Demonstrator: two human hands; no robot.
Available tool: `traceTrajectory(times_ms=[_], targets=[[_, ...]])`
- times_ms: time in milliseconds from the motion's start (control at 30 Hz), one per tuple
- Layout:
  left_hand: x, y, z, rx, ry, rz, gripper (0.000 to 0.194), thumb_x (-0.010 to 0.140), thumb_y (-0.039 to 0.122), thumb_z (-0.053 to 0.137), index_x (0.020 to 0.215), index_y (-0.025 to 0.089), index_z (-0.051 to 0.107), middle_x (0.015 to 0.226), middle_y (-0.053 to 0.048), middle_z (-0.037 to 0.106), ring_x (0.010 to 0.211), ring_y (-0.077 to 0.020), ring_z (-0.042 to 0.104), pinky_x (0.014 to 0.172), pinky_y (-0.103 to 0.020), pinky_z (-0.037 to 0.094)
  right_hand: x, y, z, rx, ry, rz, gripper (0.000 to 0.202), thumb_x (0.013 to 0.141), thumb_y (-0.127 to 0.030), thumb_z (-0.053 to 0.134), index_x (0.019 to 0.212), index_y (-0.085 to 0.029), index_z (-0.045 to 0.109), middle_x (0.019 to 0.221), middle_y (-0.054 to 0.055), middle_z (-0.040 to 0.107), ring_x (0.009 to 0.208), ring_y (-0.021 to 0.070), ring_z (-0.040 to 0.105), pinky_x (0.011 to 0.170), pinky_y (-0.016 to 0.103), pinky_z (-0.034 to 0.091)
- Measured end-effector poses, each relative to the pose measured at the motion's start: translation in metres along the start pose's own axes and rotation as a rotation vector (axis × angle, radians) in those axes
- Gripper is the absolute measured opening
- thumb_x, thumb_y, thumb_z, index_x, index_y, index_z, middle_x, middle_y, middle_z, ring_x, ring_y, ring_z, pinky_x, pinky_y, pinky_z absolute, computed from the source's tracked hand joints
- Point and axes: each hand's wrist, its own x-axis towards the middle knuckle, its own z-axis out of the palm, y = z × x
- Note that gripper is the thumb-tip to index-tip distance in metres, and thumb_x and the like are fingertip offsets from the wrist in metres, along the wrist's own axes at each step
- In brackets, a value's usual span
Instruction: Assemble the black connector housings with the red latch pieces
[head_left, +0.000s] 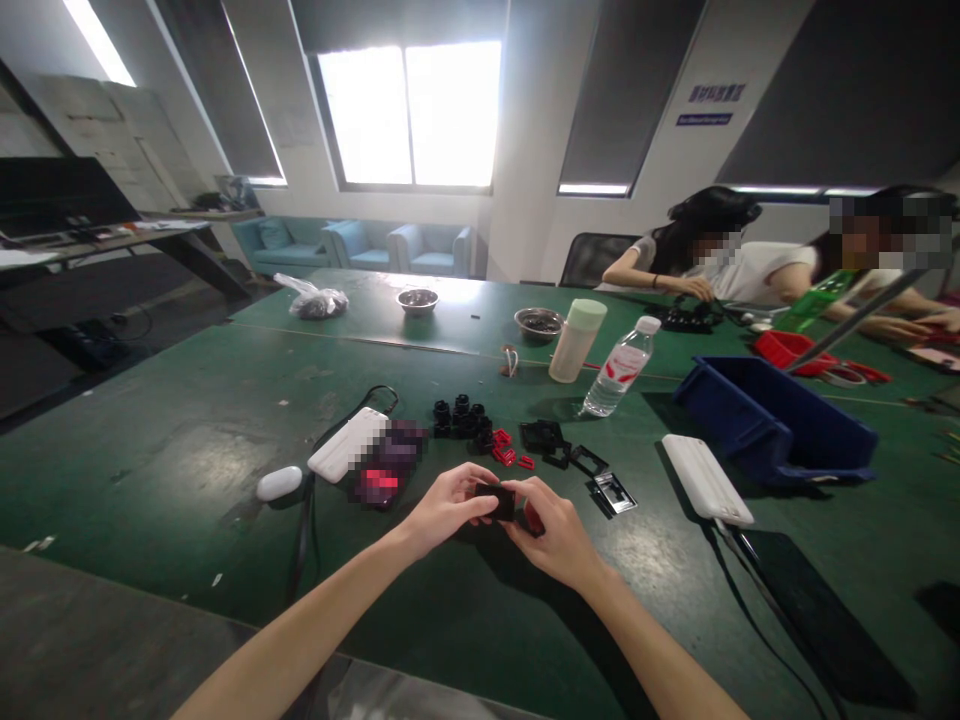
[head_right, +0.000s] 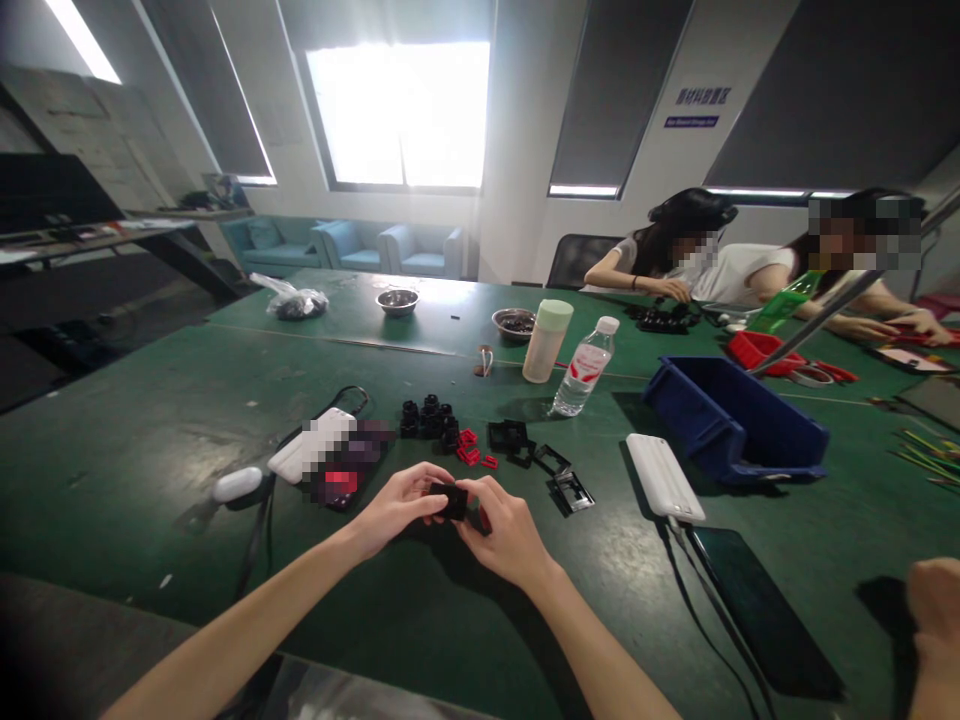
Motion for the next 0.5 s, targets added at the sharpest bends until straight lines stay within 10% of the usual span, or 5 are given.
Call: traceTrajectory(times_ms=[500], targets=[[0.0008, -0.0008, 0.0, 0.032, 0.05, -0.035, 0.035, 0.072, 0.019, 0.076, 0.107, 0.016, 0.07, 0.091, -0.001, 0.069, 0.071, -0.012, 0.064, 0.064, -0.024, 0.048, -0.0009, -0.0013, 0.0023, 0.012, -0.041, -0.015, 0.042, 0.096, -0.025, 0.069, 0.136, -0.027, 0.057, 0.108, 0.004, 0.07, 0.067, 0.0135, 0.065, 0.058, 0.026, 0.052]])
